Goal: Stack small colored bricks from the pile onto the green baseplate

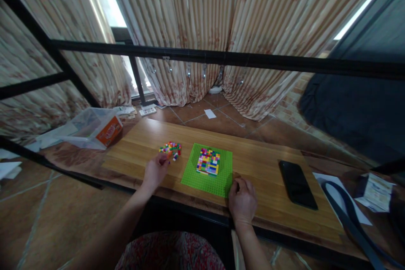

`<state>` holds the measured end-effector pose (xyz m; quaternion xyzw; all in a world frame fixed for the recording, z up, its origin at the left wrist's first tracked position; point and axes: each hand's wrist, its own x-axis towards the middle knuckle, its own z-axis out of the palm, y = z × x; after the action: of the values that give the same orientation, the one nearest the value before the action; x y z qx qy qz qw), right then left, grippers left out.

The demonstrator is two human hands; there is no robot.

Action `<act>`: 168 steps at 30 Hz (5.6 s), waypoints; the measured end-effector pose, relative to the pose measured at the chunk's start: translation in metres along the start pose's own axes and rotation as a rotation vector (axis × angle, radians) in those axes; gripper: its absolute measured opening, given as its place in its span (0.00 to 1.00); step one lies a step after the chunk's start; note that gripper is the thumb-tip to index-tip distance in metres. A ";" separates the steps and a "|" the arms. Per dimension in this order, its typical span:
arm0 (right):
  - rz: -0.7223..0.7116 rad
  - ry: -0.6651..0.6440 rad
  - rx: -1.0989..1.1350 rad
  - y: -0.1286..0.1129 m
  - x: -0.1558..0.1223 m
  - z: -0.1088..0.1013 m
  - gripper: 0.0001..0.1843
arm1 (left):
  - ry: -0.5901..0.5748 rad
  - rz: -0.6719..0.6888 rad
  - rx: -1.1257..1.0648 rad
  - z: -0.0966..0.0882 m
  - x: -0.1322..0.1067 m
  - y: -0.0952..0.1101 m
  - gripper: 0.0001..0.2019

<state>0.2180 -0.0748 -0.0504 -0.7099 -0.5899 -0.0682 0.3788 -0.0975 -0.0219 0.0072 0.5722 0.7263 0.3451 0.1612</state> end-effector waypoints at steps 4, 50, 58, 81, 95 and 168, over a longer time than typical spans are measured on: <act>0.000 -0.019 -0.013 0.000 0.000 -0.001 0.18 | -0.015 0.129 0.220 0.005 -0.001 0.013 0.08; 0.008 -0.031 0.030 -0.005 0.001 -0.004 0.18 | -0.242 0.376 -0.331 0.054 -0.005 0.091 0.16; 0.015 -0.025 0.033 -0.005 0.001 -0.004 0.18 | -0.236 0.376 -0.344 0.051 -0.007 0.089 0.16; 0.005 -0.029 0.010 -0.006 0.001 -0.004 0.18 | -0.214 0.060 -0.490 0.066 0.003 0.093 0.06; 0.012 -0.037 -0.021 -0.004 0.001 -0.003 0.18 | -0.220 -0.010 -0.522 0.073 0.005 0.096 0.06; 0.028 -0.037 0.007 -0.002 0.000 -0.003 0.20 | -0.103 0.123 0.150 0.027 0.030 0.018 0.12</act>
<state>0.2173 -0.0767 -0.0480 -0.7178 -0.5871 -0.0476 0.3714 -0.0763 0.0170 0.0051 0.6433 0.7043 0.2689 0.1335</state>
